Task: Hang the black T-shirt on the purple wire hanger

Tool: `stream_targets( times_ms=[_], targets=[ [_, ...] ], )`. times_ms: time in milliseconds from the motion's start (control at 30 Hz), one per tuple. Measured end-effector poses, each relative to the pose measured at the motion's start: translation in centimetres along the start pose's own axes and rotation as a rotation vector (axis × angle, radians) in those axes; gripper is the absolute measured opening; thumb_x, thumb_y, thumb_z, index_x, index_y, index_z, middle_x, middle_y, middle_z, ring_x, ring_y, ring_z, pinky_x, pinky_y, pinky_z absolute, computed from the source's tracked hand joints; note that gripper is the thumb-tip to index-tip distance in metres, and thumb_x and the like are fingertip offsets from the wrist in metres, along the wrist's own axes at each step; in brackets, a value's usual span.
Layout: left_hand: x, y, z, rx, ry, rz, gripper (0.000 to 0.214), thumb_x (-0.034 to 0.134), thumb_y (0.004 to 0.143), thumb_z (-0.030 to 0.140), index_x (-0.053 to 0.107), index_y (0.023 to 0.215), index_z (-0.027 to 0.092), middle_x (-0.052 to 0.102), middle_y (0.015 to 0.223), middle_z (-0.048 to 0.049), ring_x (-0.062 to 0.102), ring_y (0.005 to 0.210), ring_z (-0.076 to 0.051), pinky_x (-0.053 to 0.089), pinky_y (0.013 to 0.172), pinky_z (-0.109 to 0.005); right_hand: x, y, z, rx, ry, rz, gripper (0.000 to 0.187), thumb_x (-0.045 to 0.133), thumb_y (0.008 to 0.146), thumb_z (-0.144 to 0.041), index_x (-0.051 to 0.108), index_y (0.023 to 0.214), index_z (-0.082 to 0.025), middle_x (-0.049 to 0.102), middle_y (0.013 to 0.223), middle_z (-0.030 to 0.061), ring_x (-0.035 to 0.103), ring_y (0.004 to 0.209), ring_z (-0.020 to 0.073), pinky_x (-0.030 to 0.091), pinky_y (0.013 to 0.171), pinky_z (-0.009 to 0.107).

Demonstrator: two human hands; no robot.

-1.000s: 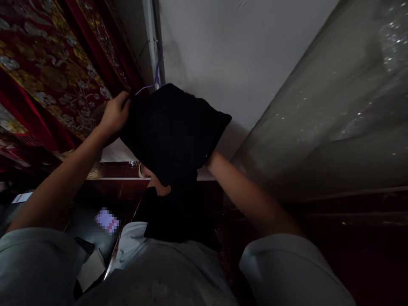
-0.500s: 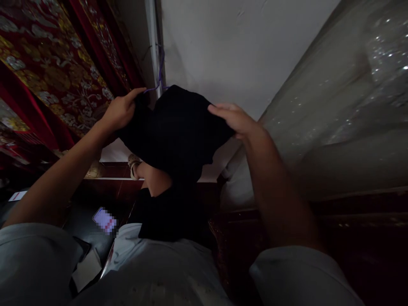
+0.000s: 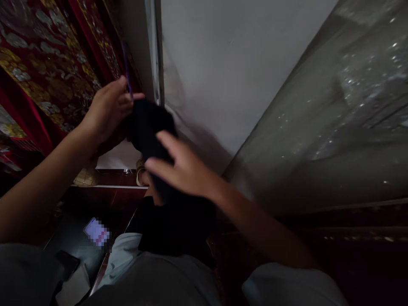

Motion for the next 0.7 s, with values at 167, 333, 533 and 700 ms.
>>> stream_targets(
  times_ms=[167, 333, 533, 700],
  targets=[
    [-2.1, -5.2, -2.7, -0.247, -0.254, 0.074, 0.044, 0.063, 0.085, 0.006, 0.055, 0.128, 0.012, 0.075, 0.101, -0.0084, 0.063, 0.065, -0.011, 0.051, 0.069, -0.026, 7.0, -1.4, -2.9, -0.377, -0.204, -0.468, 0.050, 0.063, 0.098, -0.046, 0.058, 0.143, -0.024, 0.060, 0.143, 0.0112, 0.060, 0.132, 0.0253, 0.050, 0.114, 0.044],
    [-5.6, -8.2, -1.7, -0.141, 0.188, -0.127, 0.025, 0.059, 0.083, 0.000, 0.075, 0.099, 0.011, 0.068, 0.077, -0.0022, 0.050, 0.057, -0.008, 0.043, 0.063, -0.022, -1.1, 4.5, 2.6, -0.349, -0.393, 0.080, 0.057, 0.064, 0.096, -0.055, 0.057, 0.145, -0.026, 0.054, 0.150, 0.0121, 0.045, 0.146, 0.0321, 0.033, 0.125, 0.057],
    [-10.6, -7.4, 0.8, 0.055, 0.348, -0.134, 0.009, 0.072, 0.089, 0.015, 0.072, 0.089, 0.007, 0.066, 0.072, 0.0018, 0.065, 0.087, -0.015, 0.051, 0.099, -0.048, -1.3, 6.8, 6.2, -0.277, -0.296, 0.072, 0.071, 0.054, 0.096, -0.070, 0.050, 0.151, -0.026, 0.048, 0.158, 0.0112, 0.041, 0.151, 0.0300, 0.033, 0.126, 0.054],
    [-12.9, -4.8, 0.7, 0.137, 0.390, 0.108, 0.044, 0.080, 0.089, 0.041, 0.065, 0.113, 0.008, 0.072, 0.088, -0.0029, 0.070, 0.096, -0.020, 0.050, 0.103, -0.059, -1.1, 6.0, 5.6, -0.153, -0.017, 0.117, 0.049, 0.061, 0.093, -0.068, 0.071, 0.103, -0.021, 0.071, 0.092, 0.0046, 0.070, 0.095, 0.0228, 0.060, 0.086, 0.040]
  ],
)
Point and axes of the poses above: each hand's wrist, its own y-axis towards the middle knuckle, its own x-axis out of the palm, z = x × y, the point moved 9 cm from there along y, towards the middle knuckle
